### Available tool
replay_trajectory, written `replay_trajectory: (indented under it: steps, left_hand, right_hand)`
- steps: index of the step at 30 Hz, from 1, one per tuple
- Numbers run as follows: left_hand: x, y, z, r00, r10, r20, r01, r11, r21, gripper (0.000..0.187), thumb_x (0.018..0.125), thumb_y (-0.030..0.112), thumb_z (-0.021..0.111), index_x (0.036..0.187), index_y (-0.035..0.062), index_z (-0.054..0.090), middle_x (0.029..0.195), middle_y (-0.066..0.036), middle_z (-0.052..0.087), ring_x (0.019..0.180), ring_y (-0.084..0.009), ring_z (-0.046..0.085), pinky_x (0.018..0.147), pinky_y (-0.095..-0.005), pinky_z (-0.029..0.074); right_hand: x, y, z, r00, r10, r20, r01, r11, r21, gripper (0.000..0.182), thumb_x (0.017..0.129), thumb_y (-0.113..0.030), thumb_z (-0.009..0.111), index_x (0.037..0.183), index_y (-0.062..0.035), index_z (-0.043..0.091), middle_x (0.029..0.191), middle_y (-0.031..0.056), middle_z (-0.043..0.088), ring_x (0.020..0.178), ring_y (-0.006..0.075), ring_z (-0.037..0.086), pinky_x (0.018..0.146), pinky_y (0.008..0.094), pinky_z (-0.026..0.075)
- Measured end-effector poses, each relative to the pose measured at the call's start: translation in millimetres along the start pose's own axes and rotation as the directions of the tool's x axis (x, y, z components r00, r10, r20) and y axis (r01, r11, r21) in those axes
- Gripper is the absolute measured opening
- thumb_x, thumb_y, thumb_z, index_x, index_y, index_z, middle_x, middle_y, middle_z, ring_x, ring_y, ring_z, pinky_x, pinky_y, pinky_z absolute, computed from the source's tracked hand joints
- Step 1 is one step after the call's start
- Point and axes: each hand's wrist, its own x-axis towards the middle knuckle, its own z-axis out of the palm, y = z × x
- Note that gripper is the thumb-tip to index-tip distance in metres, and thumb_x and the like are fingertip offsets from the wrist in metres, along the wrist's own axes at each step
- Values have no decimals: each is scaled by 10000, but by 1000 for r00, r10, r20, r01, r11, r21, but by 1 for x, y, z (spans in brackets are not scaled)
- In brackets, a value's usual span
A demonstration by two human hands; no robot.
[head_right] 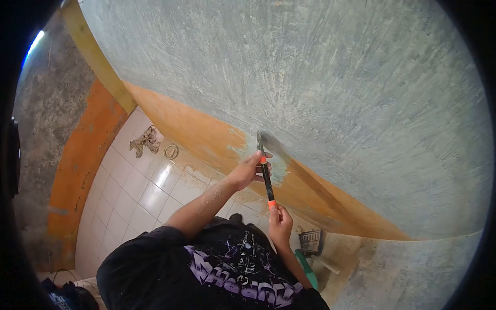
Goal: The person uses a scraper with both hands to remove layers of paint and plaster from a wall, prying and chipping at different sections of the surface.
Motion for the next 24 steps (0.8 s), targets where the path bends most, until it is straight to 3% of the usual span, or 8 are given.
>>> replay_trajectory:
  steps: [5, 10, 15, 19, 24]
  left_hand:
    - [2, 0, -3, 997, 31, -71, -32, 999, -13, 514, 1054, 530, 325, 1308, 114, 489, 958, -44, 613, 900, -204, 636, 808, -400, 534]
    - [0, -6, 8, 997, -9, -79, 13, 999, 48, 503, 1053, 522, 340, 1305, 115, 494, 953, -44, 610, 891, -204, 632, 816, -412, 529]
    - [4, -5, -4, 984, 52, -167, -59, 998, -36, 513, 1039, 543, 371, 1303, 122, 496, 958, -46, 615, 891, -206, 642, 802, -408, 533]
    - [1, 2, -11, 988, 36, -148, -33, 999, 23, 506, 1041, 525, 384, 1301, 111, 515, 1005, -63, 627, 937, -220, 655, 805, -414, 543]
    - [1, 11, -22, 1000, -4, 2, 4, 999, 49, 489, 1052, 477, 399, 1313, 78, 509, 1067, -88, 624, 998, -239, 651, 845, -448, 552]
  right_hand:
    - [7, 5, 10, 1000, -25, 9, 26, 995, -92, 326, 998, -283, 609, 1062, 29, 677, 628, -46, 484, 537, 40, 421, 485, 244, 325]
    - [4, 4, -5, 999, -36, 0, 36, 998, -43, 353, 995, -312, 609, 1056, 30, 675, 615, -35, 492, 530, 52, 423, 490, 263, 329]
    - [18, 7, 5, 996, -82, 21, 84, 992, -96, 351, 993, -325, 615, 1028, 20, 674, 613, -40, 491, 518, 43, 421, 471, 250, 323]
    - [12, -2, 8, 998, -44, 40, 44, 999, 4, 334, 992, -317, 618, 1025, 12, 669, 617, -51, 491, 506, 35, 422, 461, 235, 327]
    - [17, 10, 11, 997, -10, 73, 5, 998, 64, 301, 998, -283, 610, 1033, 14, 647, 617, -61, 481, 498, 28, 416, 449, 220, 312]
